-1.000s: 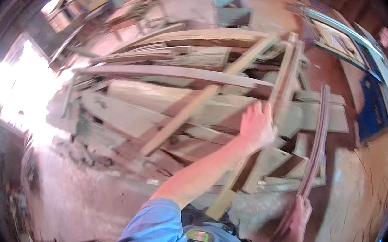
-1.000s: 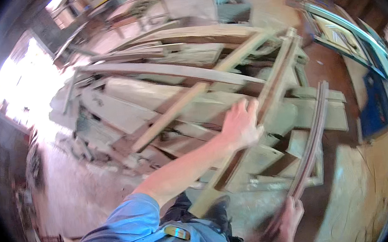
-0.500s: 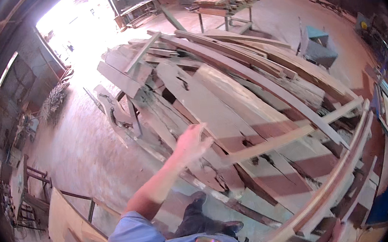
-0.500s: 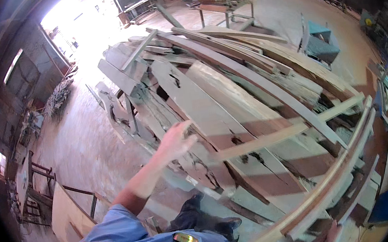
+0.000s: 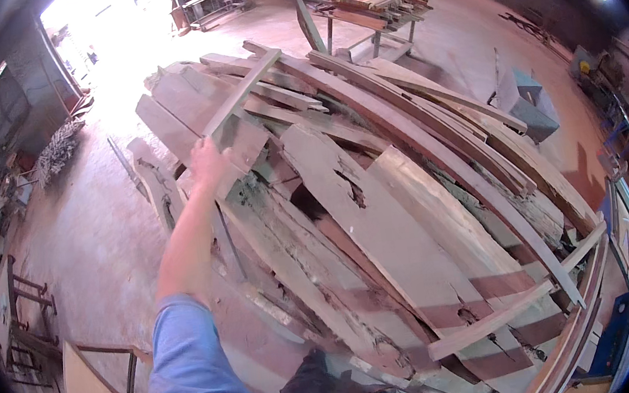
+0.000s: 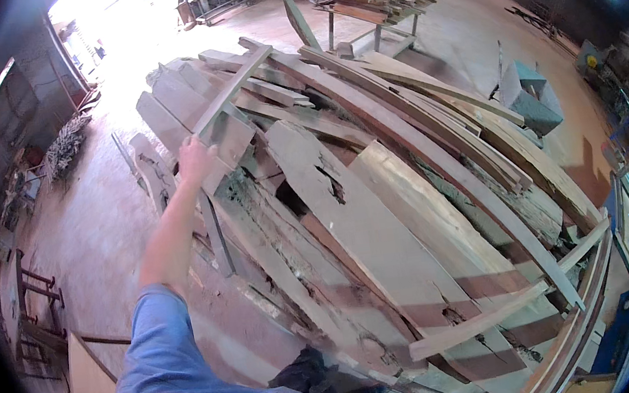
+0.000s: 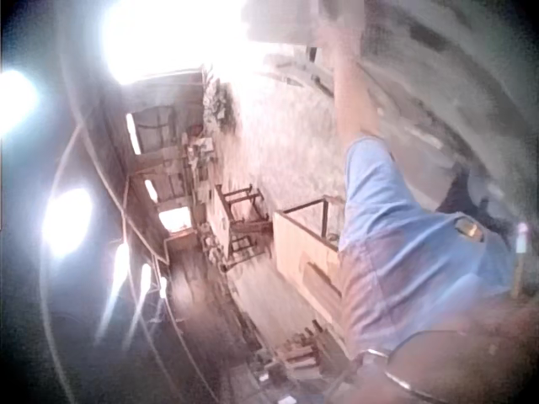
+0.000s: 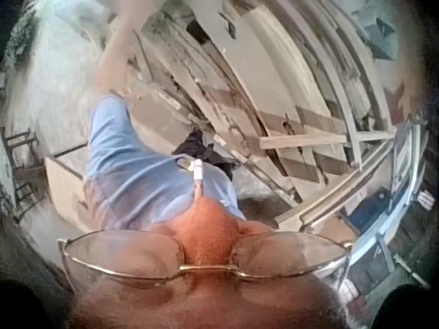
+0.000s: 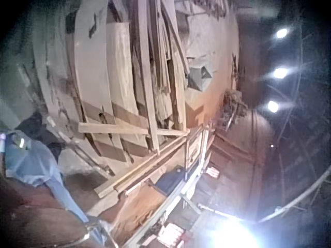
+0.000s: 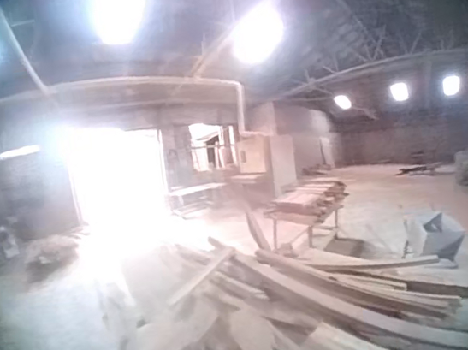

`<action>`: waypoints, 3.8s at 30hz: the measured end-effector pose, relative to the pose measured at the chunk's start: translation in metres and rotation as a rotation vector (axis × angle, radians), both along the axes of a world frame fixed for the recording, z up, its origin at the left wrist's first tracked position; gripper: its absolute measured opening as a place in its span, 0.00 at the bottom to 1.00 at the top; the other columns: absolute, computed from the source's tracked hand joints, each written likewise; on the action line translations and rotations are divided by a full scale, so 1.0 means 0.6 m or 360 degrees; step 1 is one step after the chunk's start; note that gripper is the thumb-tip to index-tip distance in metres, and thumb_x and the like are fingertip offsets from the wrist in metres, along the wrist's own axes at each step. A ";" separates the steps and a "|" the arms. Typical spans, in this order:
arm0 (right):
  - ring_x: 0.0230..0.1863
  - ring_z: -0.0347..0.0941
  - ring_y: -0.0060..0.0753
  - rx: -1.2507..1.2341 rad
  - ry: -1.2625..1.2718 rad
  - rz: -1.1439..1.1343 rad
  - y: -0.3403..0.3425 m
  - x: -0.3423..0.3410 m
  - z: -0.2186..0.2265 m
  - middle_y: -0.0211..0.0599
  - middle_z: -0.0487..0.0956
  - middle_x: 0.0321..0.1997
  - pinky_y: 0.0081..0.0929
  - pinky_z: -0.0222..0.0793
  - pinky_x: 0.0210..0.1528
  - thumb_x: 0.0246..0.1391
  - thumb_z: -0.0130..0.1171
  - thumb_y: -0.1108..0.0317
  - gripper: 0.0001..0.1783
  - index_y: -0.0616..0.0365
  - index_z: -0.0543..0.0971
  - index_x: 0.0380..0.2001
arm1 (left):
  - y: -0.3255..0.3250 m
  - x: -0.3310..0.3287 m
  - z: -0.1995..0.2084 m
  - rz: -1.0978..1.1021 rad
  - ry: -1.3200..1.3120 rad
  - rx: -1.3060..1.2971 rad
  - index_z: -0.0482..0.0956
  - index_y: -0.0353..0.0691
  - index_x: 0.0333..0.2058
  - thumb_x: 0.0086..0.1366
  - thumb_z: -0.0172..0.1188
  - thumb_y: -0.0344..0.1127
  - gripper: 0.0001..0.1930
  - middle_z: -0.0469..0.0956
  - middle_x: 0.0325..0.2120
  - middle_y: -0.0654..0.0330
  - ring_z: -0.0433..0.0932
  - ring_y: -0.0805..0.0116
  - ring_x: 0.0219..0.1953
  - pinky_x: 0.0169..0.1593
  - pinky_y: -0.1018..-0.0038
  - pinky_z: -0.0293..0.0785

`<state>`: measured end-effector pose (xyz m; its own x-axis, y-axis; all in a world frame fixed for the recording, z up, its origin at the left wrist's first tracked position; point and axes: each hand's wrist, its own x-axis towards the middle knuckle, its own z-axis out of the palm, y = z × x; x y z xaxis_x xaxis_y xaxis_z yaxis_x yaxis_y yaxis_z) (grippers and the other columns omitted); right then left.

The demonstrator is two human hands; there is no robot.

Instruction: The person selects wooden planks from a pile, measures them with a tape measure, and cuts them to size using a table saw. They handle multiple pieces, marking measurements and feeding the wood through the saw blade.

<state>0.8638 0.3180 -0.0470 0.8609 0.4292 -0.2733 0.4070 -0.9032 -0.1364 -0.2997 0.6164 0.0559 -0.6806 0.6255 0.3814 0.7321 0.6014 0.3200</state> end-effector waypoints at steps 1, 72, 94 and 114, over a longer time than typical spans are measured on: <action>0.59 0.62 0.43 -0.0036 -0.0020 -0.0025 -0.010 -0.010 0.011 0.51 0.67 0.60 0.37 0.61 0.60 0.65 0.46 0.44 0.37 0.66 0.62 0.62 | 0.012 -0.035 -0.003 0.0063 0.0005 -0.0037 0.71 0.31 0.55 0.59 0.66 0.45 0.31 0.71 0.56 0.40 0.70 0.43 0.59 0.62 0.56 0.67; 0.42 0.76 0.28 -0.0013 0.1759 0.1665 0.548 -1.140 0.378 0.40 0.80 0.43 0.32 0.74 0.46 0.57 0.60 0.62 0.28 0.71 0.72 0.55 | -0.393 0.338 -0.146 0.0022 -0.3137 0.1107 0.66 0.35 0.53 0.55 0.65 0.35 0.28 0.77 0.28 0.53 0.79 0.57 0.22 0.24 0.64 0.80; 0.43 0.73 0.21 0.1267 0.2206 0.0213 -0.007 -0.623 0.330 0.33 0.78 0.48 0.24 0.72 0.42 0.57 0.64 0.64 0.32 0.60 0.68 0.63 | -0.303 0.835 0.052 -0.1384 -0.2398 -0.0357 0.73 0.29 0.44 0.50 0.66 0.35 0.23 0.79 0.31 0.55 0.79 0.67 0.28 0.32 0.71 0.78; 0.36 0.68 0.30 0.1429 0.1733 -0.0491 0.128 -0.137 0.100 0.30 0.72 0.38 0.36 0.68 0.32 0.62 0.56 0.47 0.18 0.46 0.72 0.46 | -0.234 1.222 0.071 -0.2243 -0.2129 -0.0771 0.76 0.25 0.44 0.53 0.63 0.50 0.30 0.80 0.40 0.41 0.79 0.52 0.44 0.50 0.62 0.72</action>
